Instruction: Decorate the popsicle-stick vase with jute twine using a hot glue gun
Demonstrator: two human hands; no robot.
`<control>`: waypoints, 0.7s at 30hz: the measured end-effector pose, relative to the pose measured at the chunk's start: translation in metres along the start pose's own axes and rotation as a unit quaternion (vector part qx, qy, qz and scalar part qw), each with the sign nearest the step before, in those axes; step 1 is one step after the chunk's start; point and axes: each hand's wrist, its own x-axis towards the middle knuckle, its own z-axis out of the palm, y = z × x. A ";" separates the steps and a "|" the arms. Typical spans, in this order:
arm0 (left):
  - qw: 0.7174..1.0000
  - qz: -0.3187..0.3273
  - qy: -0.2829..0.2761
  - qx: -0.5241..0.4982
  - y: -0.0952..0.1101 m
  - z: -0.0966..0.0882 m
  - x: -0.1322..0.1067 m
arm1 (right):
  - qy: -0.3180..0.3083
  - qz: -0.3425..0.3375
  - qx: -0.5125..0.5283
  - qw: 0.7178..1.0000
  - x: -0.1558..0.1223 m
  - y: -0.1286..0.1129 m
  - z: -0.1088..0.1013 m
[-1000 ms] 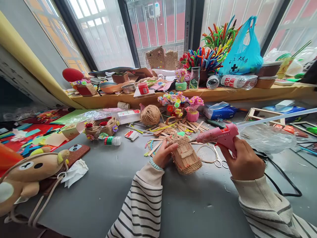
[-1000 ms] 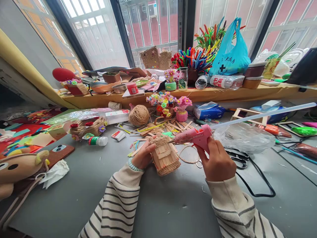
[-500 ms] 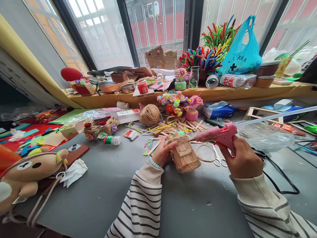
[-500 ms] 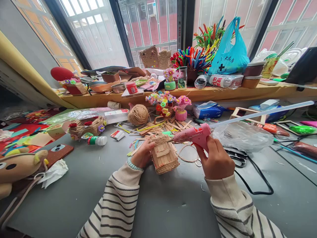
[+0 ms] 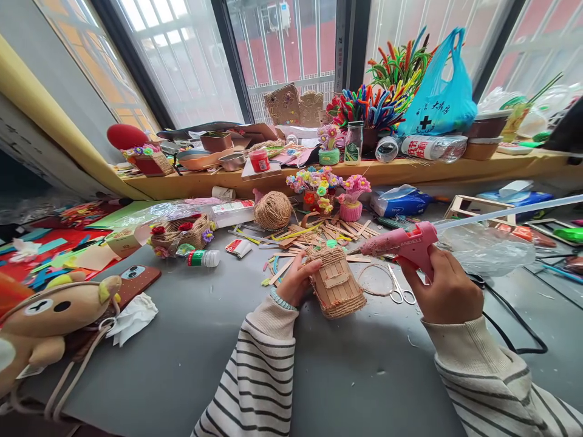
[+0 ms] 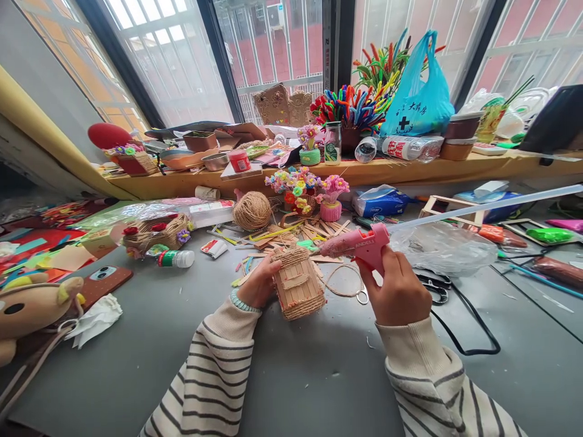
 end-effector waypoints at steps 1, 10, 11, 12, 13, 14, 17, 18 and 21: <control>1.000 0.001 0.000 -0.002 0.000 0.000 -0.001 | -0.002 0.010 0.007 1.000 0.001 -0.001 0.000; 1.000 0.008 -0.006 -0.018 0.000 0.001 -0.001 | -0.053 0.074 0.083 0.992 0.001 -0.004 -0.001; 1.000 0.007 -0.005 -0.019 0.001 0.001 -0.001 | -0.053 0.072 0.081 0.993 0.001 -0.003 0.000; 1.000 0.008 -0.006 -0.019 0.001 0.002 -0.002 | -0.050 0.063 0.078 0.994 0.000 -0.003 0.000; 1.000 0.010 -0.007 -0.020 0.001 0.002 -0.002 | -0.045 0.051 0.074 0.995 0.000 -0.003 0.000; 1.000 0.011 -0.008 -0.021 0.002 0.002 -0.002 | -0.036 0.033 0.069 0.996 0.000 -0.003 0.001; 1.000 0.007 -0.003 -0.010 0.000 0.000 -0.001 | 0.008 -0.023 0.050 0.998 0.001 -0.003 0.000; 1.000 0.004 -0.001 -0.006 -0.001 -0.001 0.000 | 0.019 -0.035 0.044 0.998 0.001 -0.003 0.000; 1.000 -0.001 -0.006 -0.007 -0.003 -0.005 0.002 | 0.029 -0.055 0.037 0.997 0.001 -0.001 0.000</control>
